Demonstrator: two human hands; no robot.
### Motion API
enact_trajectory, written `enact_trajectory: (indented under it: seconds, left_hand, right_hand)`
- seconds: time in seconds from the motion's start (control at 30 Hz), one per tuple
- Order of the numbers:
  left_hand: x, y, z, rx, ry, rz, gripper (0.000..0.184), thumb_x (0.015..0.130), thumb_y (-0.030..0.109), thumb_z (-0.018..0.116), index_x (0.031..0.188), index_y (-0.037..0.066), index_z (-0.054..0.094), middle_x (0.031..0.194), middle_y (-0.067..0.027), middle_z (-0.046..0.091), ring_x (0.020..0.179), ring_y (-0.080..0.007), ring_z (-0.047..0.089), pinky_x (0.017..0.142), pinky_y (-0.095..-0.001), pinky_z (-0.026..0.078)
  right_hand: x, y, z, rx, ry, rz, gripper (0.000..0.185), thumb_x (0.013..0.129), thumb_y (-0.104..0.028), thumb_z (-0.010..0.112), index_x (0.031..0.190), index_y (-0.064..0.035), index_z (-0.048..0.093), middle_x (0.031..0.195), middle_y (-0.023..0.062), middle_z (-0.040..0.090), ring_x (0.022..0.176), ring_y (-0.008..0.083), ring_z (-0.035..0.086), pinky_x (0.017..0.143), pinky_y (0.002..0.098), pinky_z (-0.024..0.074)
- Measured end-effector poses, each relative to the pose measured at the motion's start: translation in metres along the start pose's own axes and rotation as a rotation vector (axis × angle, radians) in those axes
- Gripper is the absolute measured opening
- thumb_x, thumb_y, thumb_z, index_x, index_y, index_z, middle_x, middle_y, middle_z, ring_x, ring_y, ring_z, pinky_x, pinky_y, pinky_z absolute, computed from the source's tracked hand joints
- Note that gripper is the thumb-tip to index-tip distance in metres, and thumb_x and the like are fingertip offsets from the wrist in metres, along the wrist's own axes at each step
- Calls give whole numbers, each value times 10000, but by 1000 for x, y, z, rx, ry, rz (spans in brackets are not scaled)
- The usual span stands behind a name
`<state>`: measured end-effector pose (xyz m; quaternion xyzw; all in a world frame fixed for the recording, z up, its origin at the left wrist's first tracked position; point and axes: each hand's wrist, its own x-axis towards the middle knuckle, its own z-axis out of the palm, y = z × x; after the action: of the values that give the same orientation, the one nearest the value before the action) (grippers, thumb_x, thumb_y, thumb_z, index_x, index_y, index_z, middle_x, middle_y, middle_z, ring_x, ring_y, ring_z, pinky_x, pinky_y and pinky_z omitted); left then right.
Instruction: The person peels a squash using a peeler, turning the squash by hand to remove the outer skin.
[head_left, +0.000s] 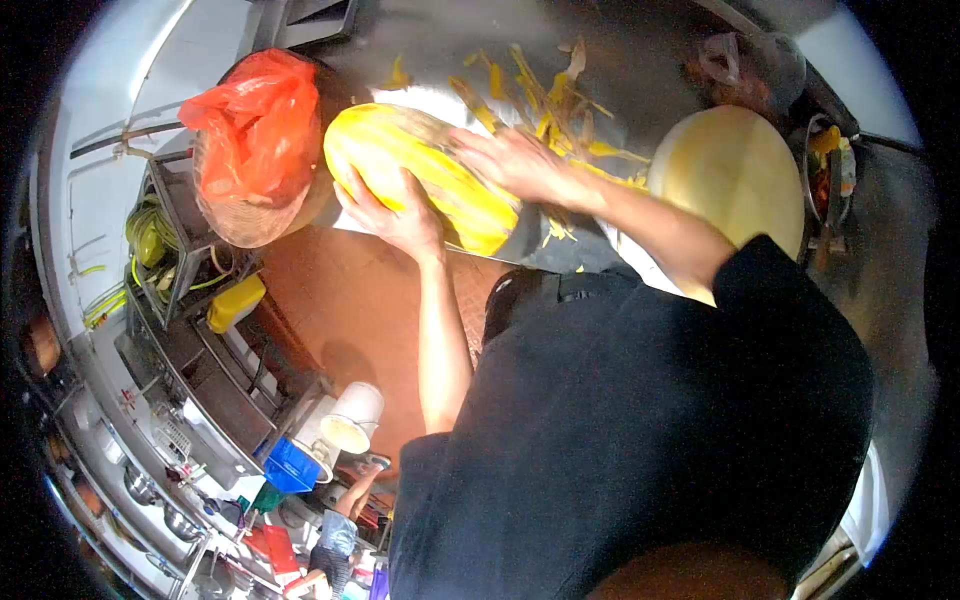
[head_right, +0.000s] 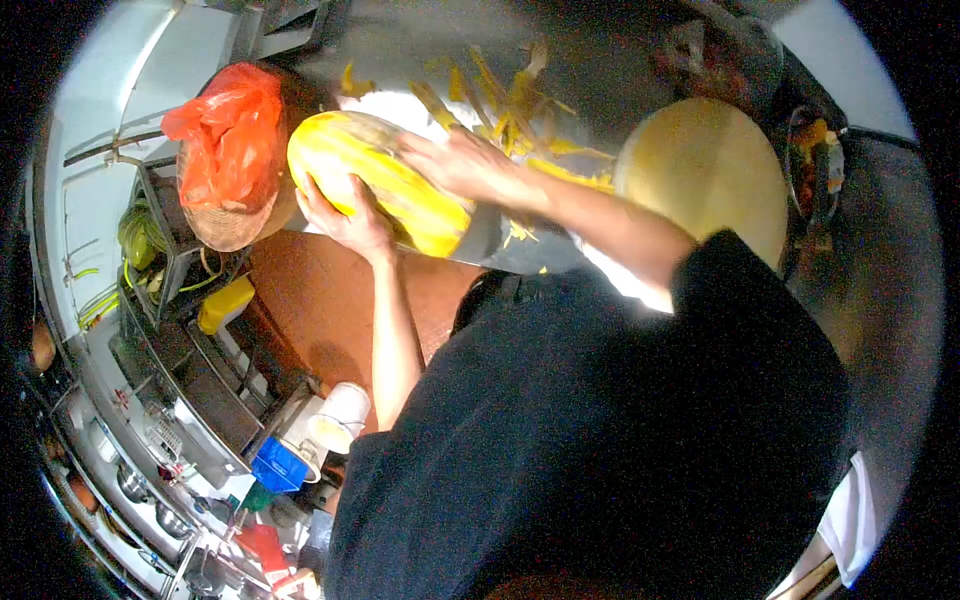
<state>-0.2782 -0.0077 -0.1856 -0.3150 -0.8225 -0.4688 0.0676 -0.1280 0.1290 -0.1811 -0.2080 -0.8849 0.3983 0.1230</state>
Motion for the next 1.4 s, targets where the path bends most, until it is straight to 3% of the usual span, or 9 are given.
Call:
enact_trajectory:
  seconds: [0.2,0.4,0.53,0.73,0.8,1.0,1.03,1.13,1.4]
  left_hand:
    - [-1,-9,3,-13,-13,39,738,946,384,713,1545,54,435,1601,-292,312,1463,-454,333,1205,-559,270]
    - [-3,-16,-7,-136,-10,45,763,949,393,706,1560,42,412,1621,-245,325,1493,-393,317,1236,-527,225]
    - [-9,-37,-5,-308,21,-46,778,938,368,709,1564,36,388,1620,-232,334,1500,-387,308,1246,-516,208]
    - [-5,-34,-13,-243,-22,-26,754,938,252,697,1564,9,354,1619,-188,342,1496,-336,323,1247,-484,227]
    - [-10,-29,-16,-199,-29,-17,745,929,272,707,1553,18,389,1618,-206,340,1498,-354,318,1247,-496,224]
    - [0,-9,-4,-61,-41,-2,762,901,323,761,1546,80,438,1624,-270,308,1498,-436,305,1227,-539,255]
    - [-1,-12,-5,-42,-48,13,743,912,305,747,1543,63,438,1624,-268,305,1497,-427,311,1228,-532,258]
    - [-1,-17,-6,-84,-78,36,727,940,291,723,1547,28,423,1626,-249,315,1498,-396,319,1231,-512,258]
    - [-10,-36,-22,-426,-41,-125,736,975,323,699,1561,16,379,1618,-186,339,1495,-344,322,1247,-481,247]
  right_hand:
    - [-175,23,5,60,-115,277,436,1062,-370,534,1456,-190,583,778,255,671,644,383,690,615,492,556]
    - [-33,8,-46,102,13,269,441,1068,-399,512,1429,-171,625,773,224,685,585,321,644,658,457,511]
    - [114,12,-23,65,93,-137,427,1049,-427,532,1382,-196,667,994,192,759,783,344,709,720,460,536]
    - [244,5,5,56,-481,-237,431,1058,-411,479,1301,-126,693,1067,199,751,857,390,706,787,492,534]
    - [217,25,5,52,-408,-433,427,1059,-395,481,1299,-106,684,1067,205,746,854,392,703,781,485,533]
    - [-30,-5,-2,237,-128,344,495,1086,-345,469,1462,-34,552,1136,286,704,892,383,740,838,473,581]
    - [-73,19,43,116,316,-33,477,1083,-326,486,1471,-56,547,1021,297,715,780,412,730,748,486,582]
    - [-170,17,18,148,-196,427,466,1077,-334,510,1493,-126,543,894,287,705,824,383,740,753,469,563]
    - [-66,45,-40,81,102,264,432,1077,-409,509,1460,-234,603,632,155,594,537,216,560,561,396,455]
